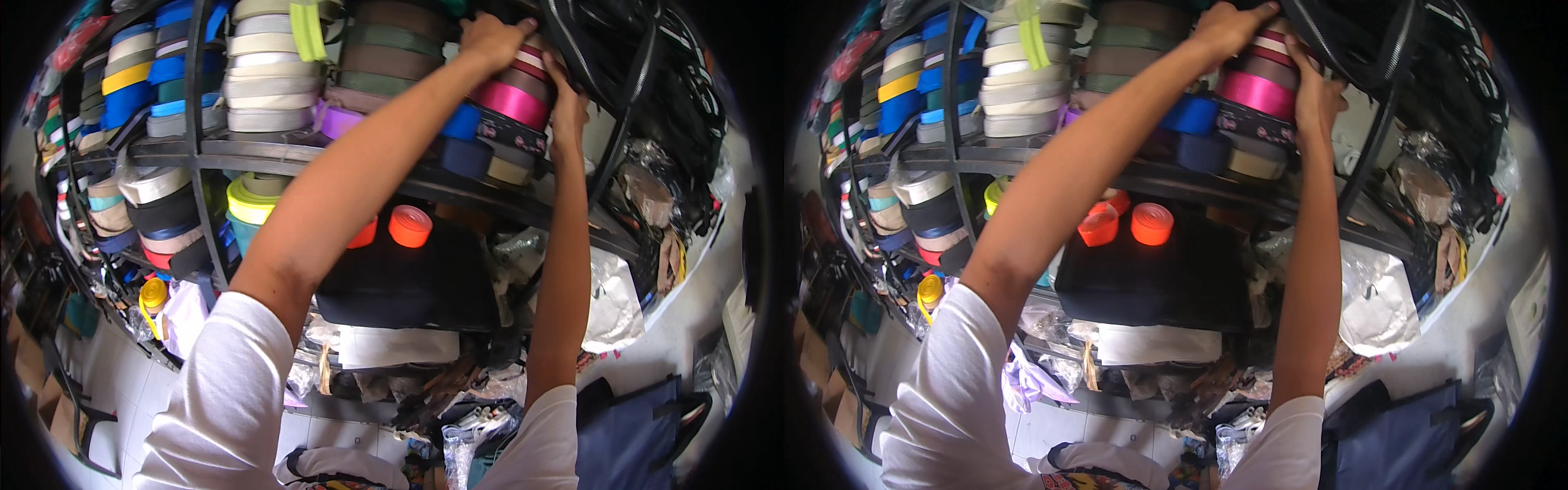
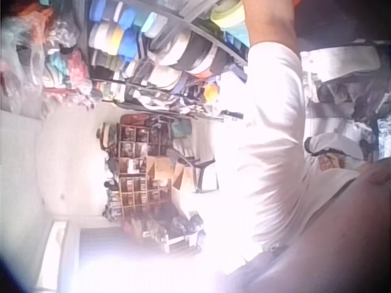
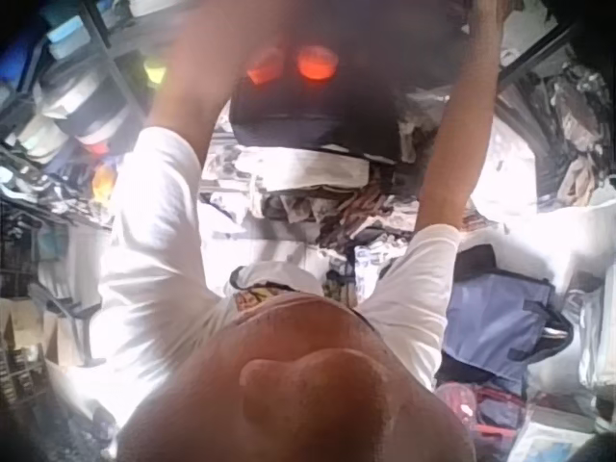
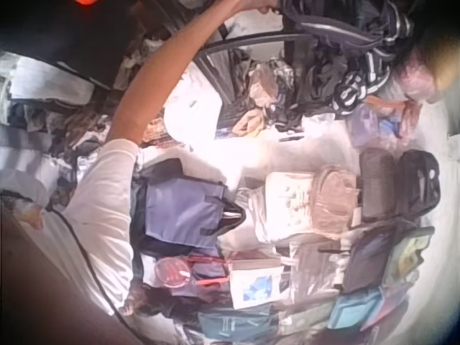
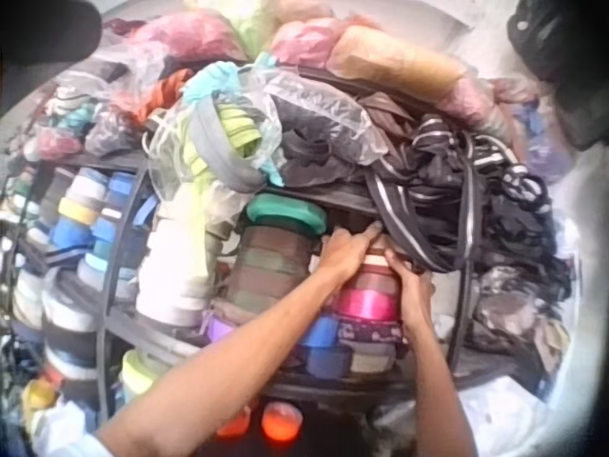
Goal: The person picks up various rolls of tape and elastic from a box and places them onto shelves in a workshop.
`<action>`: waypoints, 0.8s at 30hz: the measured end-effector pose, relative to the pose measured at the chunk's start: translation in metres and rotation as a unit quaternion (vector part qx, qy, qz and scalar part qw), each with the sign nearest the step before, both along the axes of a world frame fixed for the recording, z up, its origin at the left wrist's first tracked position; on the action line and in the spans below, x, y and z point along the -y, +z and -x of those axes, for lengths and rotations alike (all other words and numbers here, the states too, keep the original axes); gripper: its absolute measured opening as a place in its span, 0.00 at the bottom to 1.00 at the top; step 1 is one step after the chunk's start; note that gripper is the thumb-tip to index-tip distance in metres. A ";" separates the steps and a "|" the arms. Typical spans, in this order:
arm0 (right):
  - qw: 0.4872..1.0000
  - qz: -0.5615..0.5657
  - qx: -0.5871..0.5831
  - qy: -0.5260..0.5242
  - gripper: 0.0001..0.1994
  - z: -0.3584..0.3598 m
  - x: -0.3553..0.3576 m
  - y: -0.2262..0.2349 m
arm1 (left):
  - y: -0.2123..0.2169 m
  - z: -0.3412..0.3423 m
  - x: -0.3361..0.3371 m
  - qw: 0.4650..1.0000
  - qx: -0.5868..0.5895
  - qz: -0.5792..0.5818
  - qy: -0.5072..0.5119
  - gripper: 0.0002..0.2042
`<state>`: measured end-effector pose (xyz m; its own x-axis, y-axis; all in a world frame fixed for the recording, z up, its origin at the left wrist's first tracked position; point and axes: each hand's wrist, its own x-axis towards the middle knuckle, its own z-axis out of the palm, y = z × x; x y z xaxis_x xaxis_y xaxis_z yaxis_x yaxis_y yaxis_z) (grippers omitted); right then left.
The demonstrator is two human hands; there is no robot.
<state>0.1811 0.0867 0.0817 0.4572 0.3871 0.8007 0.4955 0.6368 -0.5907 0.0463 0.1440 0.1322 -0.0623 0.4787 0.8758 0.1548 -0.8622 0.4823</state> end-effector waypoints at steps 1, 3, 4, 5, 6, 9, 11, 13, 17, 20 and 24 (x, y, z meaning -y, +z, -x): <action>1.000 0.008 0.006 -0.013 0.60 -0.012 0.003 -0.004 | -0.013 -0.005 0.025 0.996 0.020 0.080 -0.030 0.45; 1.000 0.004 0.021 -0.016 0.59 -0.005 0.014 -0.015 | -0.028 0.013 0.053 0.998 -0.012 0.055 -0.009 0.40; 0.999 -0.001 0.030 -0.022 0.57 -0.003 0.024 -0.018 | -0.039 0.012 0.064 0.999 -0.002 0.014 0.035 0.37; 0.998 -0.013 0.050 -0.047 0.53 0.002 0.028 -0.027 | -0.053 0.014 0.073 0.996 0.005 -0.026 0.083 0.35; 0.992 -0.054 0.086 -0.068 0.48 0.011 0.035 -0.042 | -0.073 0.023 0.088 0.991 0.013 -0.074 0.113 0.32; 0.966 -0.131 0.142 -0.170 0.33 0.066 0.095 -0.090 | -0.135 0.065 0.147 0.988 -0.045 -0.128 0.077 0.28; 0.965 -0.158 0.136 -0.162 0.31 0.080 0.128 -0.113 | -0.163 0.101 0.188 0.984 -0.078 -0.156 0.044 0.22; 0.987 -0.144 0.071 0.002 0.29 0.109 0.152 -0.144 | -0.187 0.149 0.220 0.989 -0.108 -0.102 0.021 0.20; 0.985 -0.051 0.039 0.161 0.23 0.208 0.199 -0.221 | -0.255 0.270 0.281 0.989 -0.125 0.072 0.020 0.16; 0.937 0.062 0.024 0.342 0.18 0.327 0.245 -0.292 | -0.338 0.377 0.350 0.965 -0.036 0.234 0.114 0.16; 0.817 0.246 0.106 0.511 0.14 0.474 0.298 -0.385 | -0.423 0.500 0.464 0.893 0.009 0.376 0.248 0.13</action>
